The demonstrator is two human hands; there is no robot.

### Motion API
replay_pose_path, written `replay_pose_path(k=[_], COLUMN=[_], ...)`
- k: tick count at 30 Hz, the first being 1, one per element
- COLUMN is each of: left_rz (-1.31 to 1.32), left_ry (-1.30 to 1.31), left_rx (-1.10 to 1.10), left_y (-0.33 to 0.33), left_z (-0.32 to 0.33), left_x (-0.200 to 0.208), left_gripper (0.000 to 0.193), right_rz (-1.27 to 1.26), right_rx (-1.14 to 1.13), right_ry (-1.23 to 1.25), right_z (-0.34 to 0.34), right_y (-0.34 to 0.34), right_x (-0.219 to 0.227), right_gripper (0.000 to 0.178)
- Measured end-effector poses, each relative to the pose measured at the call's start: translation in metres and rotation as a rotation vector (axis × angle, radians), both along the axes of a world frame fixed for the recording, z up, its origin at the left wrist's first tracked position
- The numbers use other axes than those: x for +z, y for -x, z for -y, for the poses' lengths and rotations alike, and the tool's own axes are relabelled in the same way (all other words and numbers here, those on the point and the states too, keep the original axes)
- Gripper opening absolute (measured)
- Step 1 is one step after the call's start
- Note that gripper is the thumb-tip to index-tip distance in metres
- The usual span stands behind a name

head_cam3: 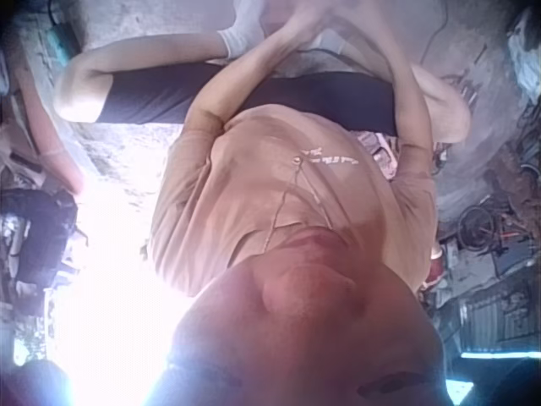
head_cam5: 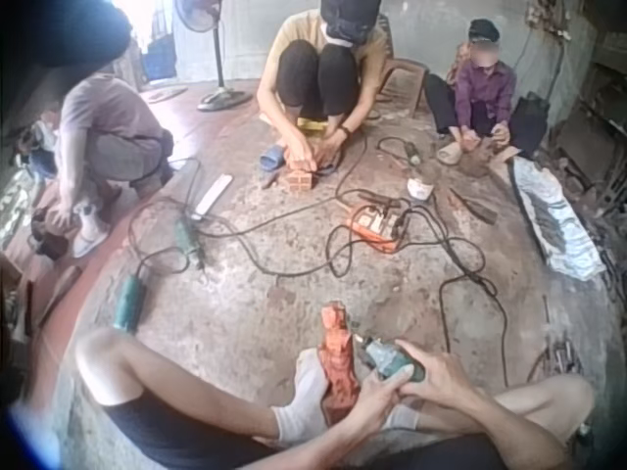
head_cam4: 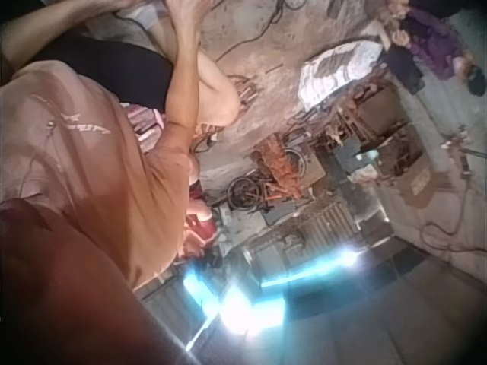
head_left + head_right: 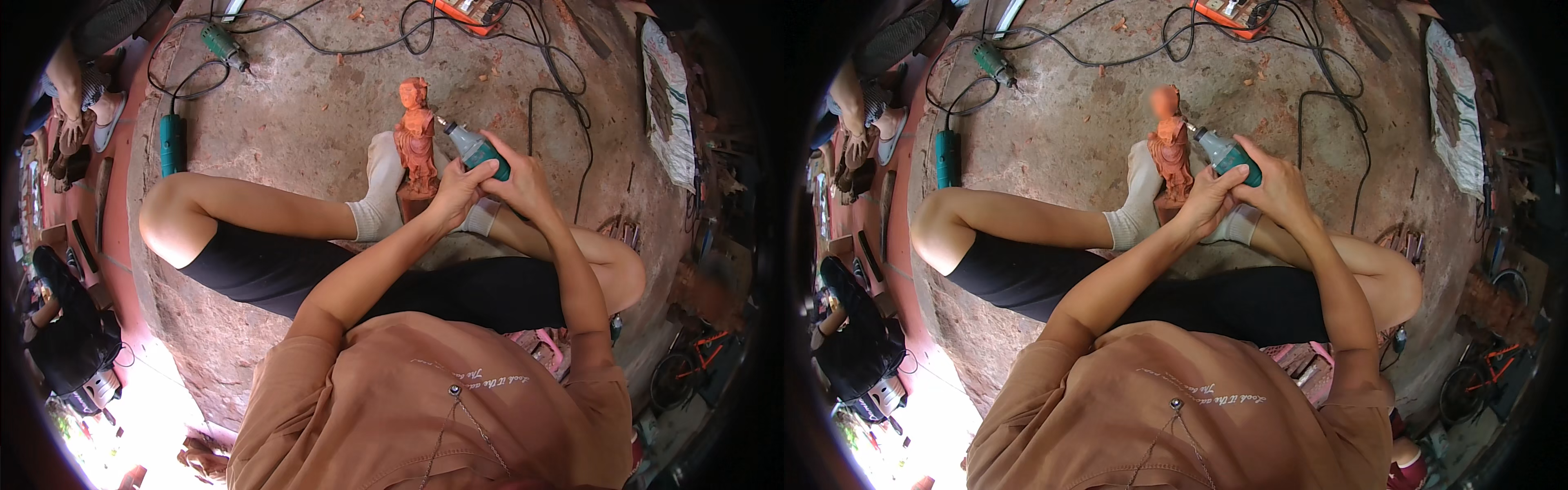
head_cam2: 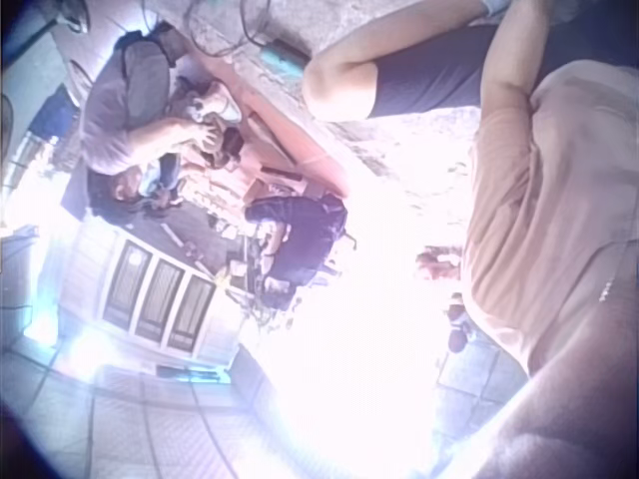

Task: The person sits cross-legged on the floor and uses a green rotary tool to carve a reddish-brown wooden figurine. They hold the figurine with their left hand and guide the tool with their right, rotating the piece to work on different sides. The person occasionally pauses to inspect the carving before resuming work.

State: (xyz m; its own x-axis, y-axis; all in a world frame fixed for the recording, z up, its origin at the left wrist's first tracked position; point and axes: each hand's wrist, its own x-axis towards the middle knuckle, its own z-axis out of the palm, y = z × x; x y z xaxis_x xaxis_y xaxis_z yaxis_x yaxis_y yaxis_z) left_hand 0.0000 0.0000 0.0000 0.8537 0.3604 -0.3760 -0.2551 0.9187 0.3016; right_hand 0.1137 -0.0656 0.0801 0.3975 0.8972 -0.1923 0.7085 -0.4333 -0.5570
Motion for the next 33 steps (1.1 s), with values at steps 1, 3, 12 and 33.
replay_pose_path(k=[1,3,12,33], left_rz=[0.002,0.001,-0.016,0.007], left_ry=[-0.001,-0.002,0.024,0.007], left_rx=[0.004,0.011,0.029,0.018], left_y=[0.001,0.003,0.007,0.003], left_z=[0.000,0.002,0.004,0.003], left_x=[0.001,0.001,-0.003,-0.003], left_gripper=[0.035,0.033,0.033,0.031], right_rz=[0.015,0.025,-0.038,-0.026], right_rx=[0.011,0.023,0.010,-0.023], right_ry=[-0.013,-0.027,0.032,-0.022], right_z=[0.001,0.001,-0.001,0.002], right_y=[0.000,0.001,0.004,0.003], right_x=[-0.002,-0.002,0.001,-0.004], right_gripper=[0.078,0.078,0.076,0.077])
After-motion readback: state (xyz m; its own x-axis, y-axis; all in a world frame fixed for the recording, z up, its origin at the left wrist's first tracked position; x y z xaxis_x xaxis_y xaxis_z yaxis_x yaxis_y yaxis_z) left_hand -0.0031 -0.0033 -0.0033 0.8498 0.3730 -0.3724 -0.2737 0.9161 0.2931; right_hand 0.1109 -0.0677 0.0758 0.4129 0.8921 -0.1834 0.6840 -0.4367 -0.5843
